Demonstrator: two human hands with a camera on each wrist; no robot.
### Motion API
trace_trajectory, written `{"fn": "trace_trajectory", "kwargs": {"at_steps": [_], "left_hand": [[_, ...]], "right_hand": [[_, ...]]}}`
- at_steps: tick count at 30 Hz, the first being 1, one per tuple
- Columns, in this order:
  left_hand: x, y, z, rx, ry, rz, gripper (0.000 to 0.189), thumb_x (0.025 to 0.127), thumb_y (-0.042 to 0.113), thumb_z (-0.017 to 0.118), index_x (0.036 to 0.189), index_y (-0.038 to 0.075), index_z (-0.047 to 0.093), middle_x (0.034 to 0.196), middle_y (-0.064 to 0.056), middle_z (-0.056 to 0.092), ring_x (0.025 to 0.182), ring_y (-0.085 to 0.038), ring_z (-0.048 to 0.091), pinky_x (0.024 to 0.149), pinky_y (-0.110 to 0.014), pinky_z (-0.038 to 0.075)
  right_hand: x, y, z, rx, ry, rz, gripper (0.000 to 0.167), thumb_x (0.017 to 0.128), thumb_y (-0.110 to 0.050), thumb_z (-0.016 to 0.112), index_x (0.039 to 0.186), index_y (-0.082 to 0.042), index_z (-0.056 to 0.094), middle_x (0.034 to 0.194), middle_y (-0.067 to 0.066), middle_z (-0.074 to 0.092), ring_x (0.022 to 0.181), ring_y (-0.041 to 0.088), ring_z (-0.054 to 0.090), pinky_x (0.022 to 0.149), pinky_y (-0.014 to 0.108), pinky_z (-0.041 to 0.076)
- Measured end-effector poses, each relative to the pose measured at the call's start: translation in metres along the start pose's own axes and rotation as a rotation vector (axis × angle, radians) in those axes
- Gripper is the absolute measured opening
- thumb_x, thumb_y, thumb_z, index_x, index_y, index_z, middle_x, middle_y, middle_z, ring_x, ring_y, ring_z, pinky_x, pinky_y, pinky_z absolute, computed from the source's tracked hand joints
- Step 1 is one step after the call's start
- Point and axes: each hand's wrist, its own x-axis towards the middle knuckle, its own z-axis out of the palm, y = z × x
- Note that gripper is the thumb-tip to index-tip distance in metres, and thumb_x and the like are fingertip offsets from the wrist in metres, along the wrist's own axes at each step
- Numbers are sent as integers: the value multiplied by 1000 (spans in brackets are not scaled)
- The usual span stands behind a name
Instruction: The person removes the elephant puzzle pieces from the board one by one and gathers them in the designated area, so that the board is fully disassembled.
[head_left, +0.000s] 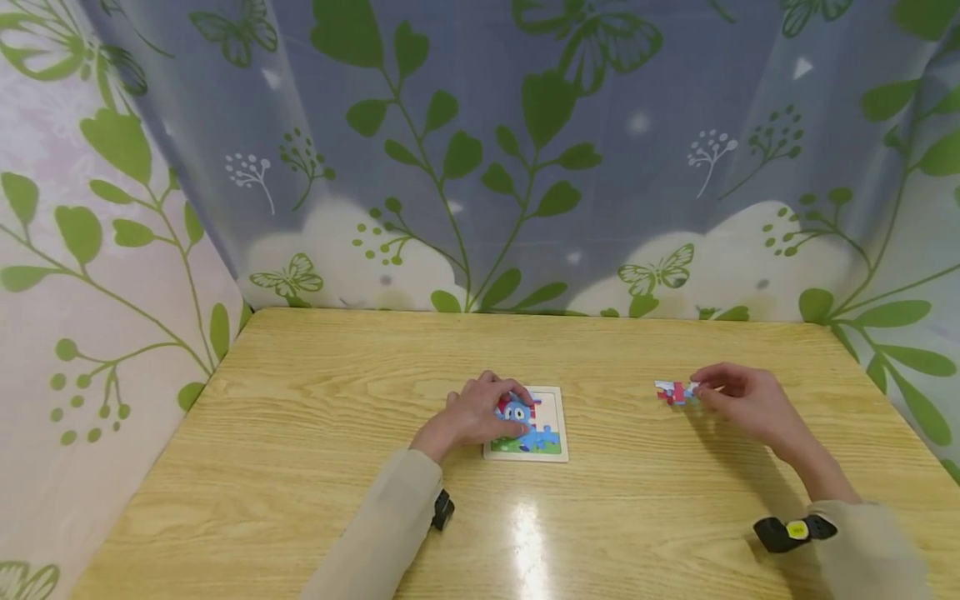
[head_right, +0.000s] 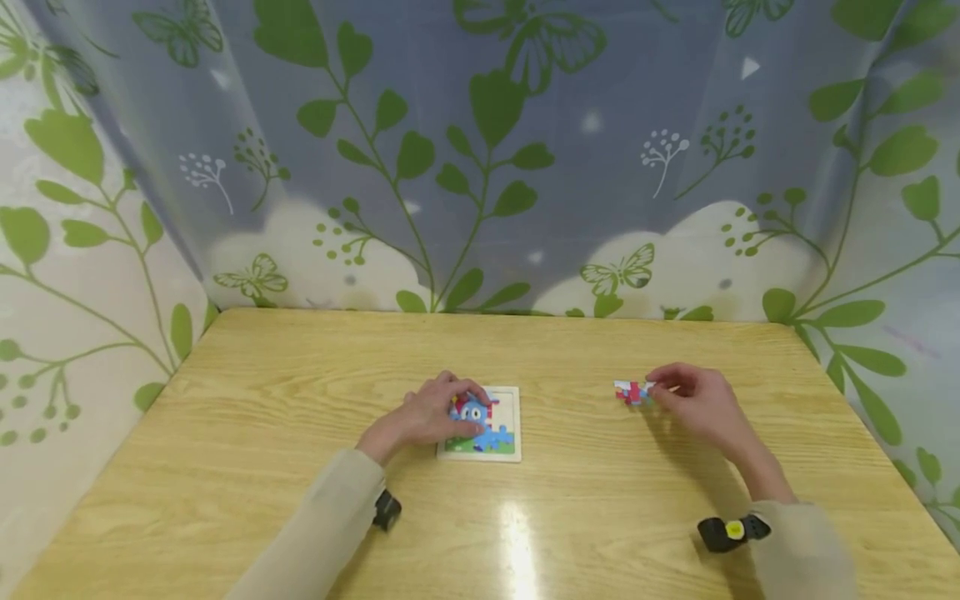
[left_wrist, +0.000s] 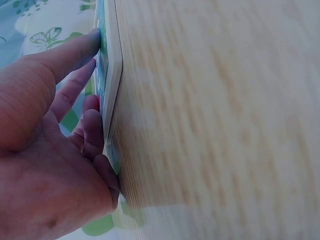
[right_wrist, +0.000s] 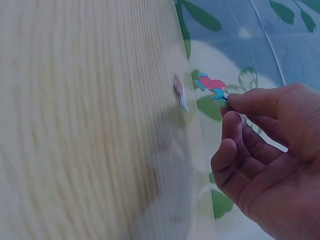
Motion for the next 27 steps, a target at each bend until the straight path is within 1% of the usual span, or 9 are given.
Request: {"fn": "trace_trajectory", "kwargs": {"at_steps": [3,6,9,13,17,19,22,27], "left_hand": [[0,0,0,1,1,-1,30,92,38,75,120,33,67,128,-5,52,117,-28,45,86,-45,31],[0,0,0,3,0,0,30,92,38,75,120,33,67,127,-5,53,116,-28,46,86,-45,31],[0,-1,0,2,1,4,30,92,38,75,120,33,67,126,-4,53,115,-28,46,86,-45,31],[0,-1,0,-1,0,8,30,93,37,75,121,33,67,125,-4,53,114,-27,46,85,-44,31],[0,-1,0,-1,-1,6,30,92,38,75,121,33,67,125,-4,53,114,-27,46,85,-44,31],[0,-1,0,0,-2,4,30,92,38,75,121,33,67,125,-4,53,114,-28,46,86,-44,31],[0,0,0,-2,-2,3,30,92,38,75,121,33,66,126,-5,52,114,-28,45,86,-44,31],[0,0,0,-3,0,4,30,92,38,75,120,33,67,127,-5,52,115,-29,45,86,-44,31]], "right_hand": [[2,6,-4,8,-2,14,31,102,-23,65,122,0,66,95,6,72,76,5,63,62,28,53],[5,13,-7,18,-6,16,33,102,-23,64,123,2,65,93,1,71,76,5,63,61,28,52],[7,19,-9,26,-11,31,34,103,-24,63,124,2,64,92,-1,71,75,5,62,61,28,51],[10,25,-10,42,-23,52,34,104,-23,61,125,4,63,89,-1,69,71,7,60,59,28,52],[12,32,-10,37,-21,46,34,103,-21,62,124,6,63,88,-4,68,67,7,58,58,28,52],[13,34,-9,21,-16,41,34,103,-21,62,123,6,64,89,-3,69,67,6,58,57,28,51],[15,36,-9,2,-16,44,35,104,-23,61,124,6,65,92,1,70,68,6,58,57,28,51],[17,35,-9,-12,-34,73,38,105,-26,59,127,5,64,94,8,71,70,5,58,58,28,52]]}}
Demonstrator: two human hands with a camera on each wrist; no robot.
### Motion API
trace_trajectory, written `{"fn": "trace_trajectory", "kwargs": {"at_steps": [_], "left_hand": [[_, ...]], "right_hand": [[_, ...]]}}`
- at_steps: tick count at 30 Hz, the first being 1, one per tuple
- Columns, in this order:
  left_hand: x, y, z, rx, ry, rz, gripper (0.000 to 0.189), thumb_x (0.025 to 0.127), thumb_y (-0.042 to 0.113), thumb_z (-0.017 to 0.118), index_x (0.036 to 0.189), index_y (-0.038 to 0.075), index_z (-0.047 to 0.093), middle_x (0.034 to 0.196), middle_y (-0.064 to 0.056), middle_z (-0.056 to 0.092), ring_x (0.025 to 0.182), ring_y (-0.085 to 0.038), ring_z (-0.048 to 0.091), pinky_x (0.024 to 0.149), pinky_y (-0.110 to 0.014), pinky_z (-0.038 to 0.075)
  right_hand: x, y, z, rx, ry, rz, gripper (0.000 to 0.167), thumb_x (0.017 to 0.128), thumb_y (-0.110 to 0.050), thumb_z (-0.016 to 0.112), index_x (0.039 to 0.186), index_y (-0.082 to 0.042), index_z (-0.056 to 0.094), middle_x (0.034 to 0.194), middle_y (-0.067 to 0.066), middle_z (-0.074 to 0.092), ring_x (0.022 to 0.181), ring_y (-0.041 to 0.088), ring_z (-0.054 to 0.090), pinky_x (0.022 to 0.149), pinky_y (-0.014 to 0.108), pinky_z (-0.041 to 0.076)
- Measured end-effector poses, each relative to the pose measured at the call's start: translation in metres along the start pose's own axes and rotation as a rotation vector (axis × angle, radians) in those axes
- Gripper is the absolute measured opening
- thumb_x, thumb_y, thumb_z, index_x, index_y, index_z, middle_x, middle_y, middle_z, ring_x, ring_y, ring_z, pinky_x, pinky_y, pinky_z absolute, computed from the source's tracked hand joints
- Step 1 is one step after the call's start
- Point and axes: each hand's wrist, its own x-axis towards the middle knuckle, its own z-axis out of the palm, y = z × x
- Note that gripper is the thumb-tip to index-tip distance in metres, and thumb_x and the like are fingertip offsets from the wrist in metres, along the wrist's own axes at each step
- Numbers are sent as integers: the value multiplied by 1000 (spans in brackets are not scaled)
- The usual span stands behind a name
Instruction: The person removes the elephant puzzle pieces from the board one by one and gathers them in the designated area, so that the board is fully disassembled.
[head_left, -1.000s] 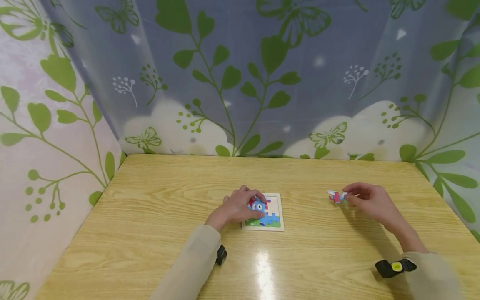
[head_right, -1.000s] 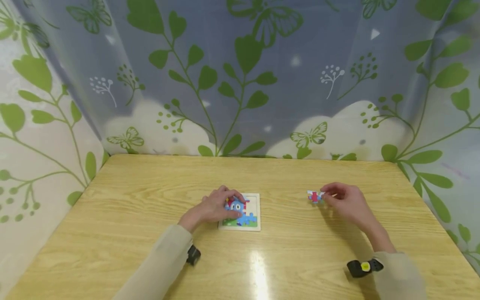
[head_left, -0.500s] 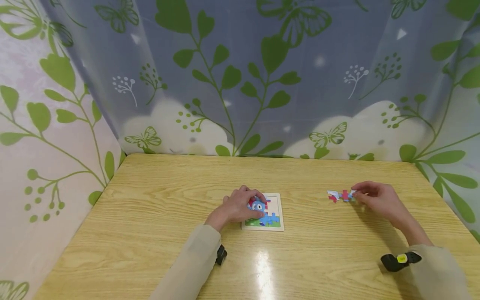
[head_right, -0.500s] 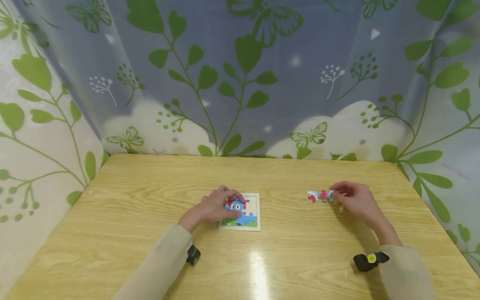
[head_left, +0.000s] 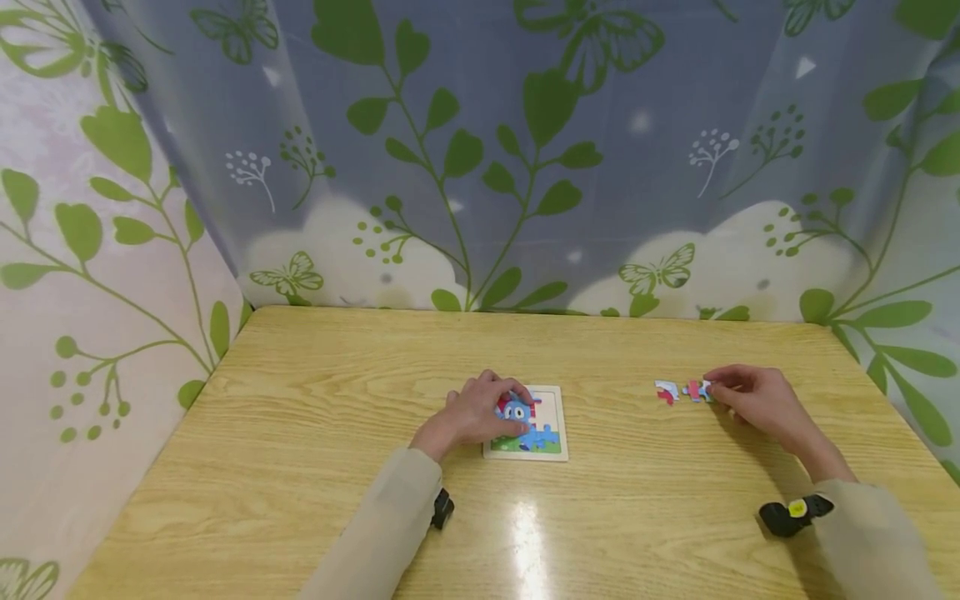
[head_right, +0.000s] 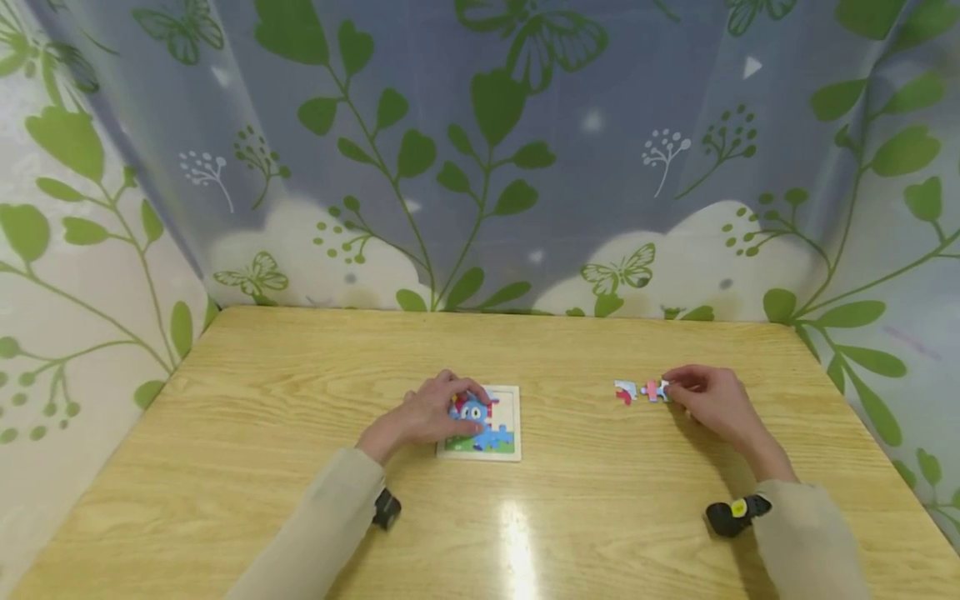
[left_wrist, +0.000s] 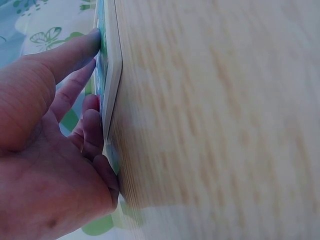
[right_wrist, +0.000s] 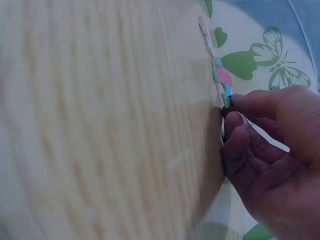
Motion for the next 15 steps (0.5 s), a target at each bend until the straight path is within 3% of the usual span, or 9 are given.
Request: {"fn": "trace_trajectory", "kwargs": {"at_steps": [15], "left_hand": [[0,0,0,2,-1,-3,30,92,38,75,121,33,66,129,-5,52,117,-29,45,87,-44,31]], "right_hand": [[2,2,0,-10,-2,7,40,105,-28,58,127,4,65,94,4,71,71,4,57,57,28,51]]}}
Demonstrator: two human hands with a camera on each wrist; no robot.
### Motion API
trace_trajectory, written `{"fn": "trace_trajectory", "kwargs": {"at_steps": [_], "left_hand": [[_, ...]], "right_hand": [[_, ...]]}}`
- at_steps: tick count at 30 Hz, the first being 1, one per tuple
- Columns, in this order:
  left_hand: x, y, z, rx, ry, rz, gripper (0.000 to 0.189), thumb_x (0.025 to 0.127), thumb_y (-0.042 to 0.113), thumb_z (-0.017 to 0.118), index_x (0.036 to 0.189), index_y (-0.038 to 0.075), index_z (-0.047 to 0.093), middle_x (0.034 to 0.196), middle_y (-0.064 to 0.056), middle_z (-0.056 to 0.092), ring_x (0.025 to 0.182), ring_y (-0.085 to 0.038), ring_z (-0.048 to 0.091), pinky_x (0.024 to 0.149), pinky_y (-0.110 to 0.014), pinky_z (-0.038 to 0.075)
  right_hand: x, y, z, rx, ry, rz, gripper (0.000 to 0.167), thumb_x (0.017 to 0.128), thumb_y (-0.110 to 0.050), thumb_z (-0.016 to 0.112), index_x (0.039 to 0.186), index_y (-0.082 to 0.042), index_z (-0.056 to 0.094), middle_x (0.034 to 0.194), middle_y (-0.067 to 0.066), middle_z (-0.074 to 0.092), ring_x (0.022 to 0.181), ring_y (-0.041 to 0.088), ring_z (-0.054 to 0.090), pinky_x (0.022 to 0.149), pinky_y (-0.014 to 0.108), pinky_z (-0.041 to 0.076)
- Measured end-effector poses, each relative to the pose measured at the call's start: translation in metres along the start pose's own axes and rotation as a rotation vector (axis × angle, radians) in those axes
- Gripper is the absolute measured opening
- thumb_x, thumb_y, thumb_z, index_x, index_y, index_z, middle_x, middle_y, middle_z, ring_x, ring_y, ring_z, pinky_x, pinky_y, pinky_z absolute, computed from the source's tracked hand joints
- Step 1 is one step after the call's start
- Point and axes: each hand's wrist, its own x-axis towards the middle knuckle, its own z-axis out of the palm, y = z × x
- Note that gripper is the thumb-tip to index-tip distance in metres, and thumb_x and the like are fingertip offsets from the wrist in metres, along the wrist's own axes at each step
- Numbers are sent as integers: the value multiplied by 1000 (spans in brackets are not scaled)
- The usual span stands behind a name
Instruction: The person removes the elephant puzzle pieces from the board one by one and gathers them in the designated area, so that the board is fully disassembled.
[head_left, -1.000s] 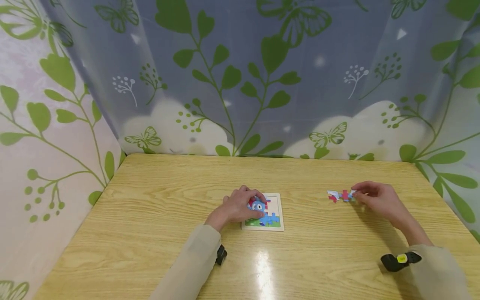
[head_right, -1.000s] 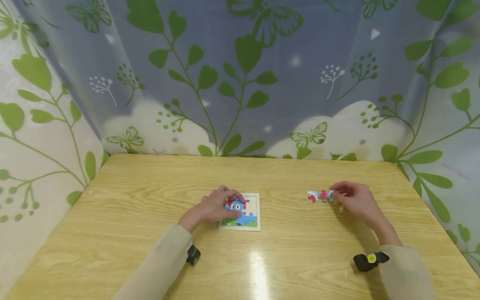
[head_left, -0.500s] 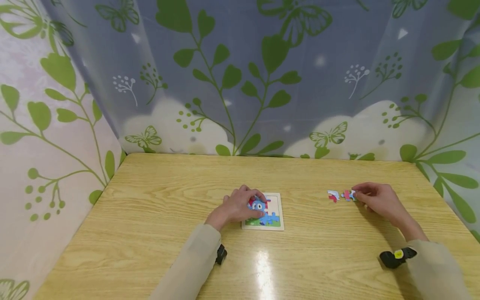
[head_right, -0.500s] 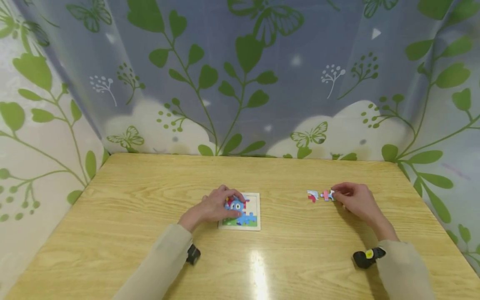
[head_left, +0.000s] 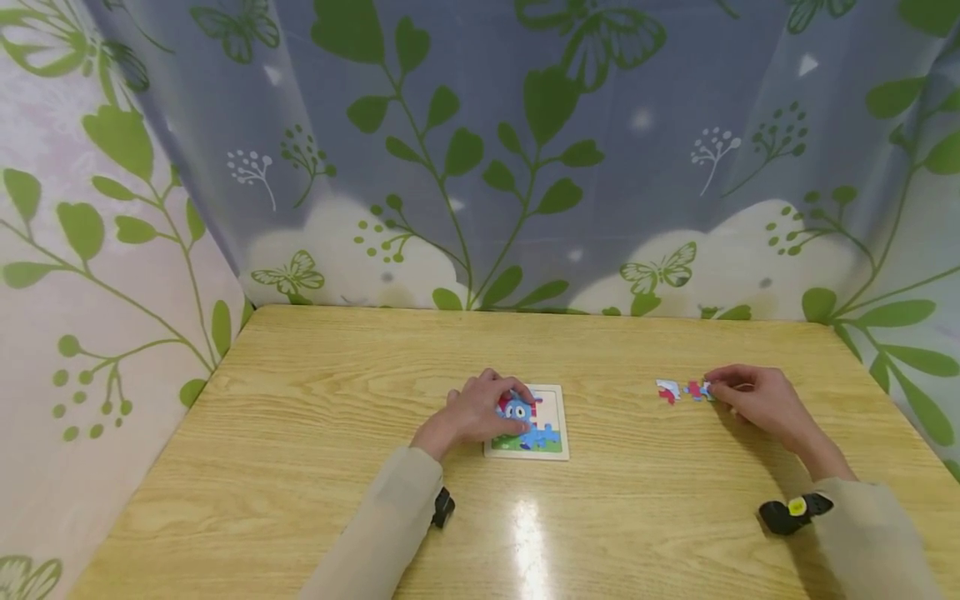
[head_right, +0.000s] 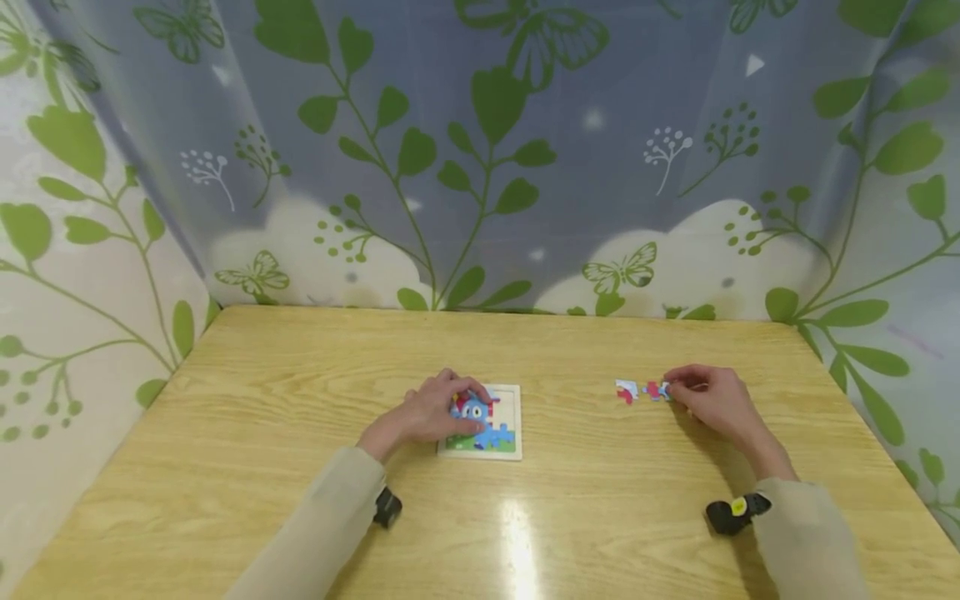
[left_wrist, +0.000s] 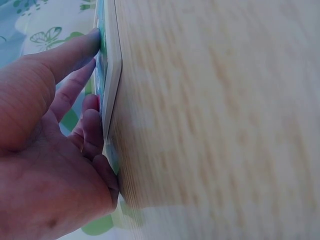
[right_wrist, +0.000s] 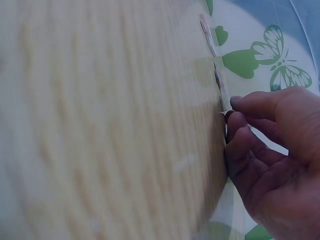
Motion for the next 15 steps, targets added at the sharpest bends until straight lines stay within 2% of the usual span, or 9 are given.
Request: {"fn": "trace_trajectory", "kwargs": {"at_steps": [9,15], "left_hand": [[0,0,-1,-2,-1,3,31,92,39,75,121,34,66,130,-6,51,117,-29,44,88,-45,31],[-1,-1,-2,-8,-16,18,32,92,38,75,123,33,66,129,-6,51,117,-29,44,91,-47,31]], "right_hand": [[-2,-4,0,1,20,-7,39,105,-29,59,126,4,65,96,6,72,72,3,59,58,27,52],[-9,-15,5,-16,65,-39,38,104,-30,60,124,2,67,101,14,73,75,0,63,59,27,53]]}}
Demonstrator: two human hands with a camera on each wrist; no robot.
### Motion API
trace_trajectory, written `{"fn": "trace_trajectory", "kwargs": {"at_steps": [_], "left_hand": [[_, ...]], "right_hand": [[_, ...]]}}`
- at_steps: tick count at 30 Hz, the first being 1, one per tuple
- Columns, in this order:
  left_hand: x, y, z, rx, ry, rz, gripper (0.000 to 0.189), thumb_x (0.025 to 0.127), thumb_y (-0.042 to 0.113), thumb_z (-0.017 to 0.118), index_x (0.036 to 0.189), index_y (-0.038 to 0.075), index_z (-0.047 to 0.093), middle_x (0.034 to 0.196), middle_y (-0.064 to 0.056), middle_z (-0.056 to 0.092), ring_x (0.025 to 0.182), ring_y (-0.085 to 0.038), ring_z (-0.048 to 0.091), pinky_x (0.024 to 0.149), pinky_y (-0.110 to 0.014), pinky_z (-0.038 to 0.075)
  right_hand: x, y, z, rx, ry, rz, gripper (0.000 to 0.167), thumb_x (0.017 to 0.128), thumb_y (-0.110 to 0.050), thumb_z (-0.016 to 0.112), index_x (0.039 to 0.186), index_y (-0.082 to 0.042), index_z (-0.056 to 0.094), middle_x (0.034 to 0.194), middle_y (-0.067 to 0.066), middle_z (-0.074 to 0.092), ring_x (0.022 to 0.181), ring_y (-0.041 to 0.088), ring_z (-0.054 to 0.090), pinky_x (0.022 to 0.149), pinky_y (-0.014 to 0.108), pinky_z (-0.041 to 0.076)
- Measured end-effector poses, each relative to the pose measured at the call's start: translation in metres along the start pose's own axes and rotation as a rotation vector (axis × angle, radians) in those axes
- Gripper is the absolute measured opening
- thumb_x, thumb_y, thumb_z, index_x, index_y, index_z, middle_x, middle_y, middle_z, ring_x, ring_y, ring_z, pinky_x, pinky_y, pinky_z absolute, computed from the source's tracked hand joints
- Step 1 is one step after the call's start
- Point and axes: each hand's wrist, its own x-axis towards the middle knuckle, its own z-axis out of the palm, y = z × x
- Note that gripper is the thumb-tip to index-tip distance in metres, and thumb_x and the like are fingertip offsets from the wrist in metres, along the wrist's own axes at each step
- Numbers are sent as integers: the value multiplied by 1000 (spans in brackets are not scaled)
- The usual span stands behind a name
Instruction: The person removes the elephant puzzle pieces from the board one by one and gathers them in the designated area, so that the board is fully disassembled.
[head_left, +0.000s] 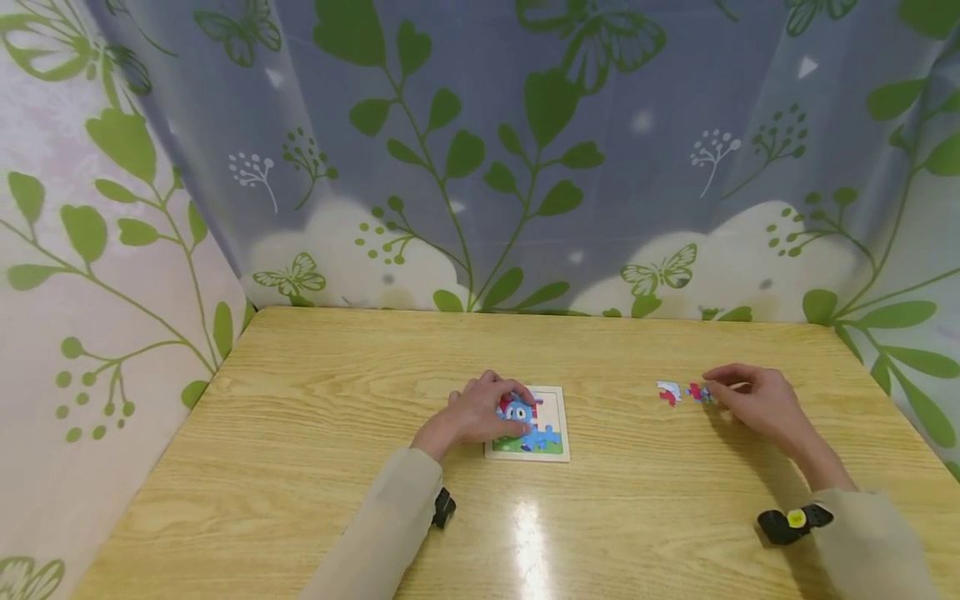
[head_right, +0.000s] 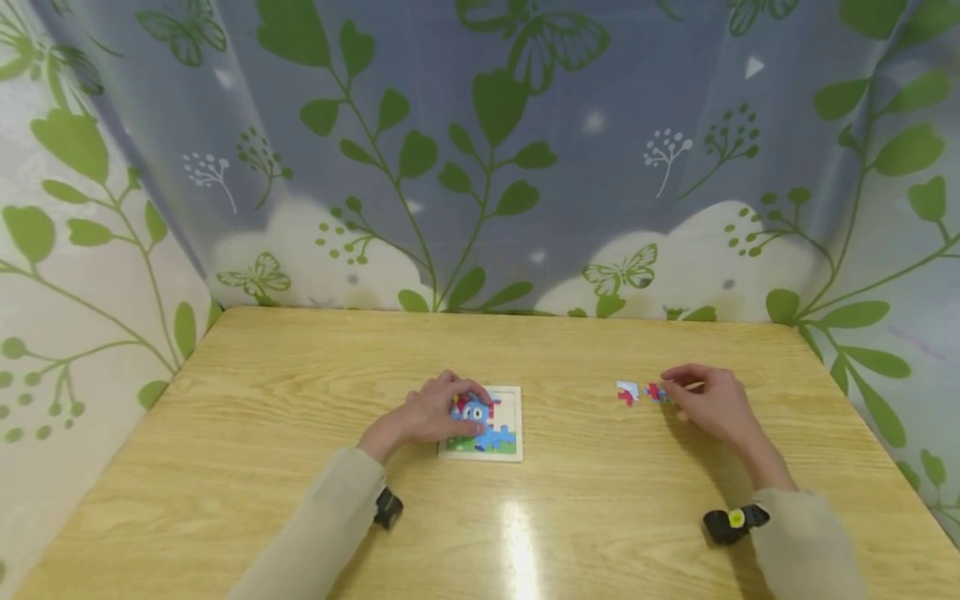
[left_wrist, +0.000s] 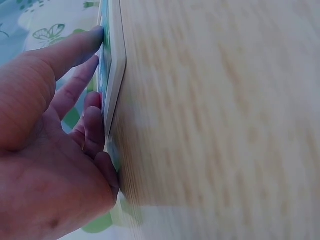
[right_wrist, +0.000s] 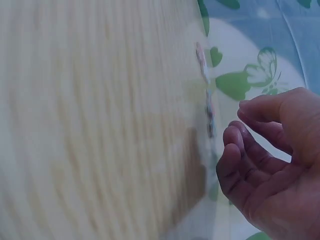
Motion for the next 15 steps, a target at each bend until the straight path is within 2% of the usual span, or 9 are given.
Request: {"fn": "trace_trajectory", "kwargs": {"at_steps": [3,7,11,15], "left_hand": [[-1,-1,0,-8,-4,7,35,91,37,76,124,33,67,129,-5,51,117,-28,45,93,-48,31],[-2,-1,2,-6,-2,5,38,89,38,78,125,33,67,128,-4,51,117,-27,46,92,-47,31],[-3,-1,3,4,8,-1,41,86,38,81,125,34,67,129,-3,51,118,-25,46,92,-46,31],[-4,-1,3,1,16,-1,44,84,37,83,125,34,67,130,-2,51,119,-25,46,93,-47,31]], "right_hand": [[-3,-8,4,-3,11,-18,38,103,-30,61,124,1,67,108,20,73,78,-1,64,61,26,53],[-5,-20,11,-8,6,-40,36,102,-30,63,123,0,69,114,22,73,81,2,65,62,26,53],[-6,-31,19,-25,5,-54,35,101,-31,64,121,-3,70,113,18,73,85,6,64,63,26,53],[-8,-41,25,3,-1,-72,31,101,-30,66,119,-5,71,105,15,76,85,11,67,64,26,53]]}}
